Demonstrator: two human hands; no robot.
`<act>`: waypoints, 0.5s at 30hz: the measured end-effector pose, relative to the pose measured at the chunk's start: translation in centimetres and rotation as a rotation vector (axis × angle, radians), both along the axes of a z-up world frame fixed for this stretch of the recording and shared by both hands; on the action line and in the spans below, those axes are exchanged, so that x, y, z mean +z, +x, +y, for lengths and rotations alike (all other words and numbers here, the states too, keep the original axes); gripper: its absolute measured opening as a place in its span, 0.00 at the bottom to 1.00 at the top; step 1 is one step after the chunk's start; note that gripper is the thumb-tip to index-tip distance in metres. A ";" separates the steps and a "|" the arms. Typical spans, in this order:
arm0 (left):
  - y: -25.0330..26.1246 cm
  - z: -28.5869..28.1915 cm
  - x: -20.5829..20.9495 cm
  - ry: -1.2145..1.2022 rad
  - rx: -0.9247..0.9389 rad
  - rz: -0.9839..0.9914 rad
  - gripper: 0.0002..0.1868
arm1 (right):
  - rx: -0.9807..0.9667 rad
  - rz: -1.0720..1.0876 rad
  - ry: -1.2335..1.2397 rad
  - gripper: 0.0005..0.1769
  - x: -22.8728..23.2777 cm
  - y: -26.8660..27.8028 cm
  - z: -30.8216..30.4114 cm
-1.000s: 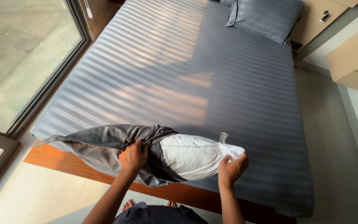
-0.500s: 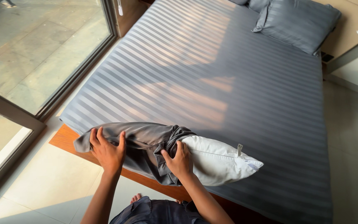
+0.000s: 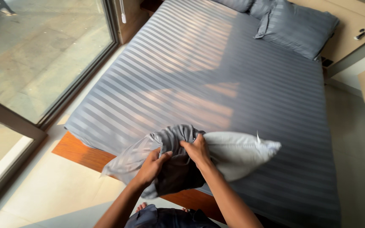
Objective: The person places a pillowcase onto a pillow by hand, adjusting and smoothing the fabric. The person then places the finished pillow on the bed and repeats the process with a second pillow.
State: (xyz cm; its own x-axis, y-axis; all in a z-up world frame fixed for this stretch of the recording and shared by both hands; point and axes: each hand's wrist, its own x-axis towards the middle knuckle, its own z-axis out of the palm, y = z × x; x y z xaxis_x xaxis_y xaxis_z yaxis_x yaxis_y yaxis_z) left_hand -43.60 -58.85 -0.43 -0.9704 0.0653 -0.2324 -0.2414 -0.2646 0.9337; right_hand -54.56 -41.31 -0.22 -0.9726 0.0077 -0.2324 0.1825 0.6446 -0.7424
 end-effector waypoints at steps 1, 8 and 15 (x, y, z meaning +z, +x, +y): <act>0.2 0.9 1.8 -0.042 -0.082 0.035 0.16 | 0.012 0.062 -0.059 0.36 0.0 0.0 1.1; 1.2 3.5 9.7 0.179 -1.035 0.250 0.17 | 0.294 0.180 -0.481 0.19 1.5 -2.1 10.3; -8.5 -0.1 2.0 -0.876 -0.125 0.686 0.44 | 0.498 0.439 -0.154 0.25 0.8 1.4 6.7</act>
